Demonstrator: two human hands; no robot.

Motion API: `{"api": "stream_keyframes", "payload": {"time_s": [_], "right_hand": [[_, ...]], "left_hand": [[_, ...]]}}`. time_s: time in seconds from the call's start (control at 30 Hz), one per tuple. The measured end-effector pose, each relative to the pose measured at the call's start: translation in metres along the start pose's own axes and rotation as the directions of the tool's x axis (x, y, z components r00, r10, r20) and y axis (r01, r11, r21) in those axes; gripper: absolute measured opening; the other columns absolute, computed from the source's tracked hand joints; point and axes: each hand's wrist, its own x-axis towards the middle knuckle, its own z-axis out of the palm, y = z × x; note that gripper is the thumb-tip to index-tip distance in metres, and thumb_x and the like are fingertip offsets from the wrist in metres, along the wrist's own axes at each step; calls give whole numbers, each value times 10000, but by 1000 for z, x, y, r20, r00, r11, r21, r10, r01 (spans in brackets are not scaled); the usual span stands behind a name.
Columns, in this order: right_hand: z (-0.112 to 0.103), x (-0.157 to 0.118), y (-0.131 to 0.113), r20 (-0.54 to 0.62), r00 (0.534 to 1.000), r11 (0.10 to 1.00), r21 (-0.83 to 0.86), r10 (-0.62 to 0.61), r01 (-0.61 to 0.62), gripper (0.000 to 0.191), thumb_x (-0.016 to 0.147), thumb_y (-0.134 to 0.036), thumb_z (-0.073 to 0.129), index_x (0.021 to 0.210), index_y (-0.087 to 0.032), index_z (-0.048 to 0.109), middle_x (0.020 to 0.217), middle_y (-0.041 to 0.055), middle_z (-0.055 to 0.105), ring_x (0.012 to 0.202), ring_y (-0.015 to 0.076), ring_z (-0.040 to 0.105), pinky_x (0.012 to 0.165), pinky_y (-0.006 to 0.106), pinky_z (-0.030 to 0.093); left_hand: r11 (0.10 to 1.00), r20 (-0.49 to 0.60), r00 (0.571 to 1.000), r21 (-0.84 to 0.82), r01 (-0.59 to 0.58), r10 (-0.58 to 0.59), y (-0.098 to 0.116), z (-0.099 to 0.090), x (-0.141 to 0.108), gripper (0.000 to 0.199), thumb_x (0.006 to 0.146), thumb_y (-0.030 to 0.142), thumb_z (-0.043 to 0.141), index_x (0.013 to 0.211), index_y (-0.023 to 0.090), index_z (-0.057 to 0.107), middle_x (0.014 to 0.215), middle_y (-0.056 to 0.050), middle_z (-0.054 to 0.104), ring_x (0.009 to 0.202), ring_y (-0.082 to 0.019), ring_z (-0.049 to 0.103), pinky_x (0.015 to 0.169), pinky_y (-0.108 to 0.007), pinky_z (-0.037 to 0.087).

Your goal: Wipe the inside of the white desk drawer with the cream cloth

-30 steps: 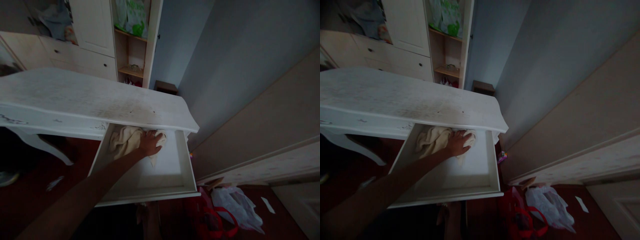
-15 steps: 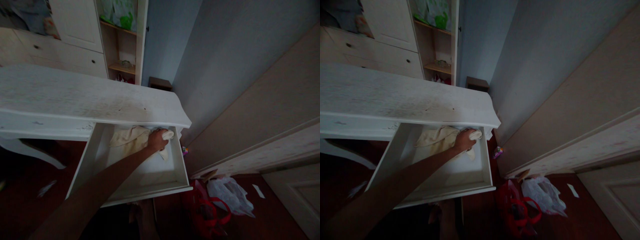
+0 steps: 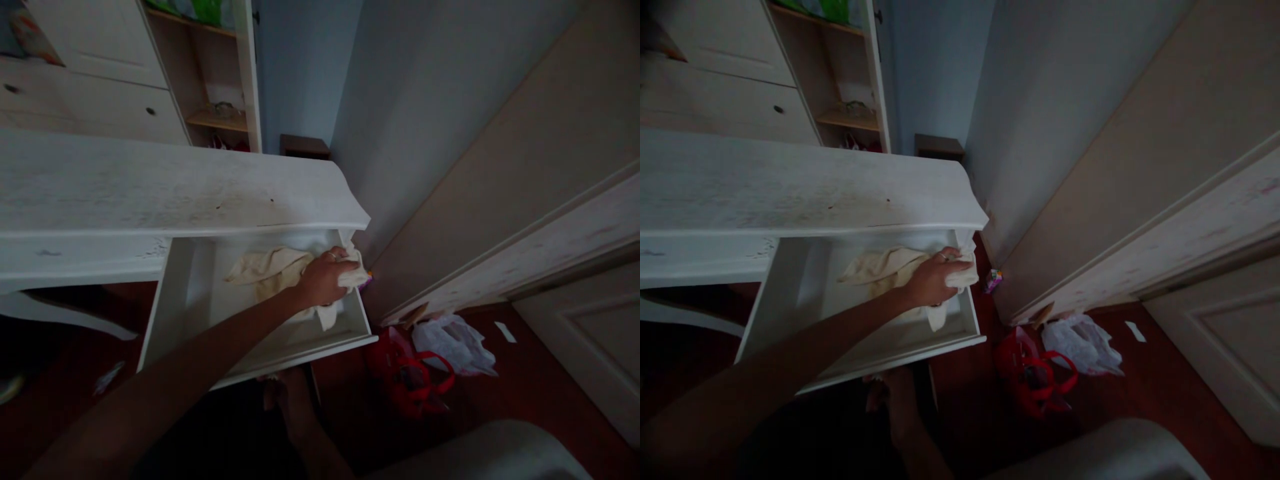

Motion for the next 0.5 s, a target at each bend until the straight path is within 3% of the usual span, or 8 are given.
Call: {"api": "stream_keyframes", "payload": {"time_s": [0.1,0.23,0.37,0.5], "right_hand": [[0,1,3,0,1000,1000,-8,-28,28,449,759,-586,592,729,-153,708,586,20,634,424,83,470,429,206,333],[-2,3,7,-7,999,998,-36,-49,48,445,783,-559,550,706,-147,701,479,-4,566,412,90,469,435,204,332],[-5,4,7,4,999,998,-47,-46,46,426,787,-526,521,702,-149,701,448,-6,551,411,96,470,432,203,324],[-3,3,7,-18,998,998,-23,-56,56,409,788,-515,532,707,-147,691,446,-9,552,404,94,460,422,207,318]], "left_hand": [[983,174,969,20,-183,177,10,-8,-18,503,734,236,671,1228,330,648,1360,-39,525,1136,-241,578,984,-363,464],[911,335,858,-4,-412,389,29,-13,-39,461,731,213,638,1162,373,669,1319,-15,582,1151,-236,567,936,-364,445],[867,374,813,45,-495,445,41,-20,-51,428,718,184,615,1100,364,686,1218,-17,647,1068,-245,571,836,-367,426],[866,405,799,35,-499,444,31,-38,-69,480,663,156,624,1104,335,688,1098,-9,710,983,-241,582,817,-368,406]]}}
